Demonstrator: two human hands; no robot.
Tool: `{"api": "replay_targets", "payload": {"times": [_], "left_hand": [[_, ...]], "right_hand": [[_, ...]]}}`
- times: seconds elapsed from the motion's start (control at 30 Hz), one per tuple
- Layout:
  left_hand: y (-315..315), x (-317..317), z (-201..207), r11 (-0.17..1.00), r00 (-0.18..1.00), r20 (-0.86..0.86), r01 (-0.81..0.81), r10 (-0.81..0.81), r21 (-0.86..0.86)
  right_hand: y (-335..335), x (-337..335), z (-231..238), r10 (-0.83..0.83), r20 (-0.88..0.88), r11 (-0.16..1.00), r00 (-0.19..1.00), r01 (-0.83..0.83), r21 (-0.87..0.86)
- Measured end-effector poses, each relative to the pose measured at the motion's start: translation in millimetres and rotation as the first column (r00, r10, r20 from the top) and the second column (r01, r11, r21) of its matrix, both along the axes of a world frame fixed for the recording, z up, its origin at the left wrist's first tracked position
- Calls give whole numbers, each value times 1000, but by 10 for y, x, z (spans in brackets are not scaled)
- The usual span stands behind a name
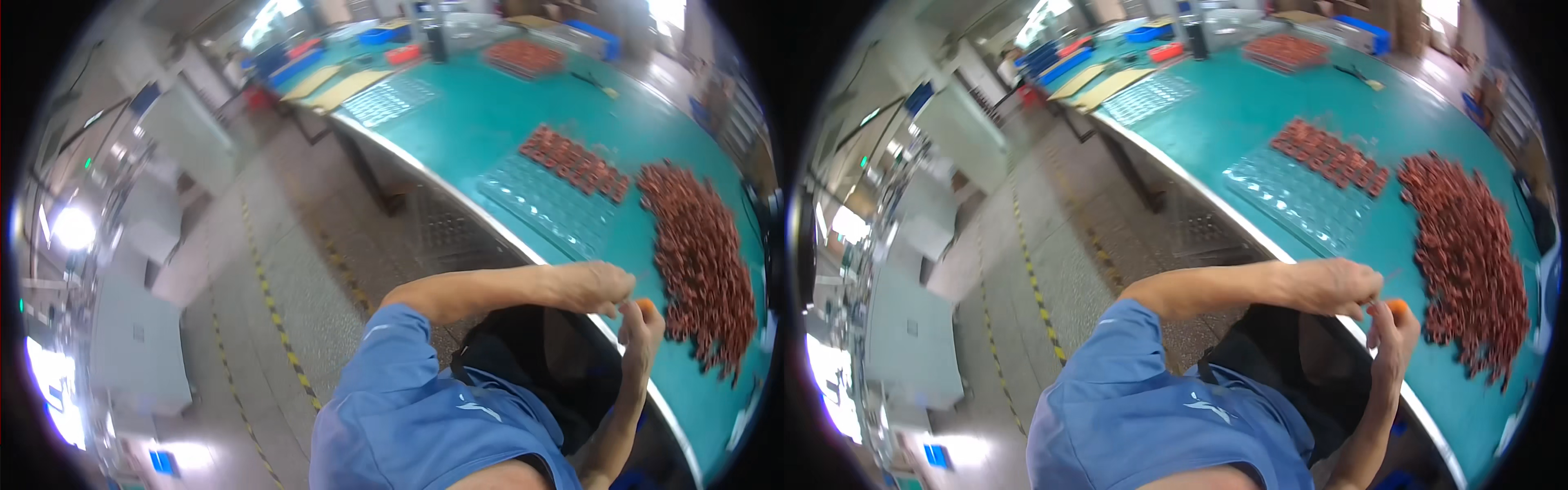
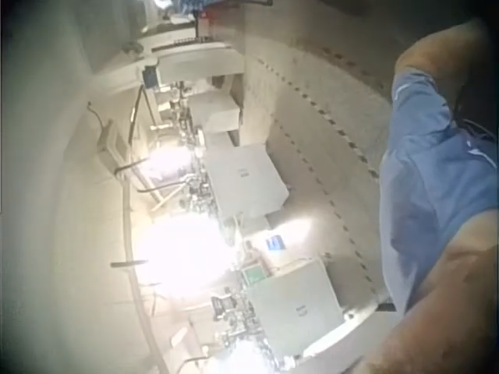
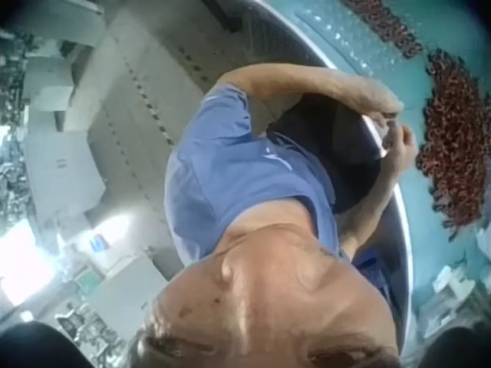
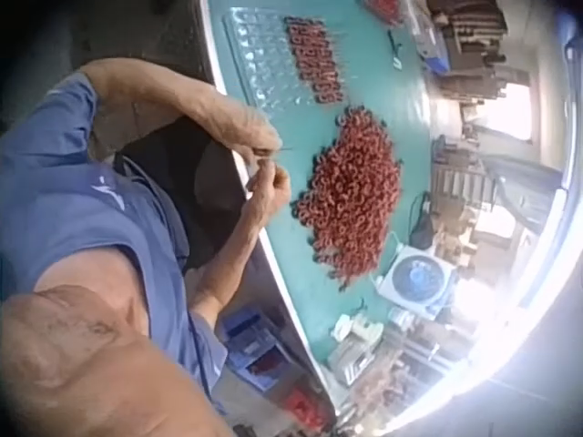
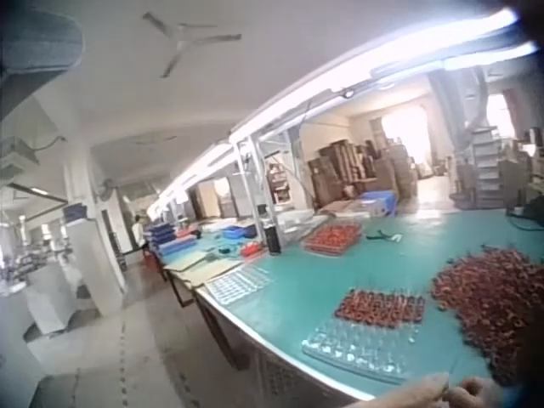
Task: Thread thin wires through small red plastic components and organize them into a clear plastic tray.
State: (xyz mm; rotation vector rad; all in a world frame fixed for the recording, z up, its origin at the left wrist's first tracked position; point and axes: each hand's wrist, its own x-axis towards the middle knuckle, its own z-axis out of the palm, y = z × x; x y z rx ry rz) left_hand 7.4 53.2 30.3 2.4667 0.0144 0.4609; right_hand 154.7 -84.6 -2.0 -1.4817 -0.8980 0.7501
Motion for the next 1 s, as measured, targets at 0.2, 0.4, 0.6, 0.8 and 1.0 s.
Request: {"api": "replay_targets", "payload": {"times": [0.2,0.4,0.6,0.8,1.0], "left_hand": [[-167,-81,-56,974,964,222,-105,149,-199],[-362,-74,60,813,950,292,86,107,-575],[-407,-16,-153,710,910,399,209,110,-673],[-436,-36,-170,681,921,363,175,143,-711],[-543,-51,-150,634,948,278,120,155,-764]], "right_hand": [[-20,-247,-97,-354,472,896,807,149,418],[-84,-46,-33,-90,-86,915,992,117,386],[-49,54,-76,-11,-94,940,996,42,339],[24,-63,-24,145,-192,930,971,-67,362],[-19,45,-185,270,-318,895,909,-116,430]]}}
